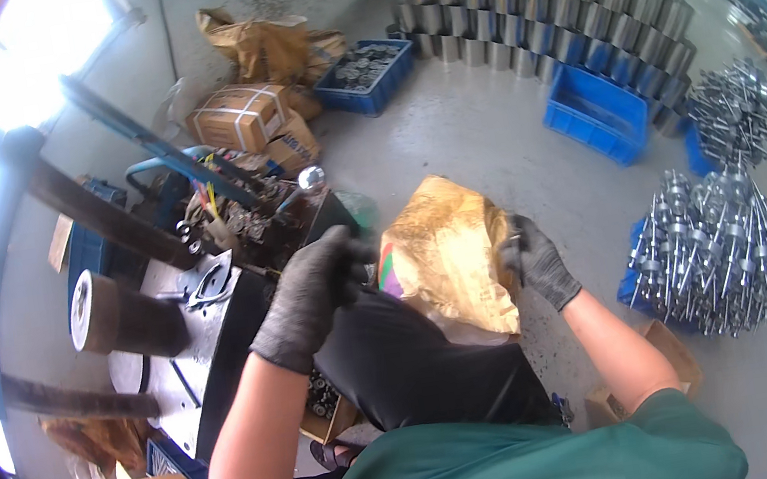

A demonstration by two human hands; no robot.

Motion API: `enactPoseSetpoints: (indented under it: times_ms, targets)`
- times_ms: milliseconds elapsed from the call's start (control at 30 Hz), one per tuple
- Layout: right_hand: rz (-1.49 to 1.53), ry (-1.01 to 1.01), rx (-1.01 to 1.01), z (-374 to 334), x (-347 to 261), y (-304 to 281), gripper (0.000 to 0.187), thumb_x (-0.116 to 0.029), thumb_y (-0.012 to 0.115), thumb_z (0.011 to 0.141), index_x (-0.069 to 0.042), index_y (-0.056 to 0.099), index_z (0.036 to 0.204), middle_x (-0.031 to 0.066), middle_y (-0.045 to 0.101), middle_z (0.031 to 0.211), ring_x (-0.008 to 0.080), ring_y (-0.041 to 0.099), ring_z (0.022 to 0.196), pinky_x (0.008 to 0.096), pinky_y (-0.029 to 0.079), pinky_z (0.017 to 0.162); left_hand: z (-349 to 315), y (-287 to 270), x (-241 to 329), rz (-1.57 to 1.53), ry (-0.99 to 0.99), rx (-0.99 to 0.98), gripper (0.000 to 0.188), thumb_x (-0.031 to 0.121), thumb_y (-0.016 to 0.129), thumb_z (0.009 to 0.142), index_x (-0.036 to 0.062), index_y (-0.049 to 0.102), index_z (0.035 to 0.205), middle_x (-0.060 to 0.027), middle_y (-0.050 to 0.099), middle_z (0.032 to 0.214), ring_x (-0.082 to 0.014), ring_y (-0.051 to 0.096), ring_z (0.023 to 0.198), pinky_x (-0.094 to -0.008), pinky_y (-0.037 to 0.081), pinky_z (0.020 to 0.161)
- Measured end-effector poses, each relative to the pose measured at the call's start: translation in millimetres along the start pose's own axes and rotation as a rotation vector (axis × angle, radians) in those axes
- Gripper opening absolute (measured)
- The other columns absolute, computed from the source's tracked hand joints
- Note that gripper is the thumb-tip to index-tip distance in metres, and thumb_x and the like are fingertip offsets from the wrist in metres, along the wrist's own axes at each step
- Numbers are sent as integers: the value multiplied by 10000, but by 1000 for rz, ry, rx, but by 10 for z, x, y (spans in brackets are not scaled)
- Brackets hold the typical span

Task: Inspecting and organizing metal parts using a caliper at a industrial press workstation.

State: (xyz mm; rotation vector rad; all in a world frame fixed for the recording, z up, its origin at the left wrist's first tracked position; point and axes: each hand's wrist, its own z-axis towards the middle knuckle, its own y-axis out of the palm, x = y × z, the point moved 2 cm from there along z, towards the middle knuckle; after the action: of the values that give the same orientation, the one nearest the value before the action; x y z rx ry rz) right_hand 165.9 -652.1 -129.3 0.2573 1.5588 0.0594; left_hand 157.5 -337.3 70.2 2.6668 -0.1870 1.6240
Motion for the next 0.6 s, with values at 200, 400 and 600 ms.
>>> enactPoseSetpoints:
  times_ms: [200,400,600]
  targets:
    - [156,758,290,-286,1404,-847,148,-256,550,1020,-163,618,928,-5,575,663,139,516,469,269,438,459,944,1203,-415,617,284,-327,318,309,623,975,20,708,1076,-74,700,911,-190,666,815,-338,540,750]
    - [-195,-23,-222,-236,1644,-51,102,-155,586,950,-80,612,885,36,604,721,184,625,684,366,508,611,1355,1505,-1198,1552,319,-537,407,202,539,956,120,609,1348,-201,701,1152,-372,703,1037,-497,544,910]
    - [334,353,-186,-13,1313,128,221,-120,605,940,-51,609,1149,46,675,922,160,676,836,316,542,733,1523,1409,-1074,1475,311,-514,415,248,555,963,145,613,1361,-184,703,1146,-365,701,1061,-476,554,902]
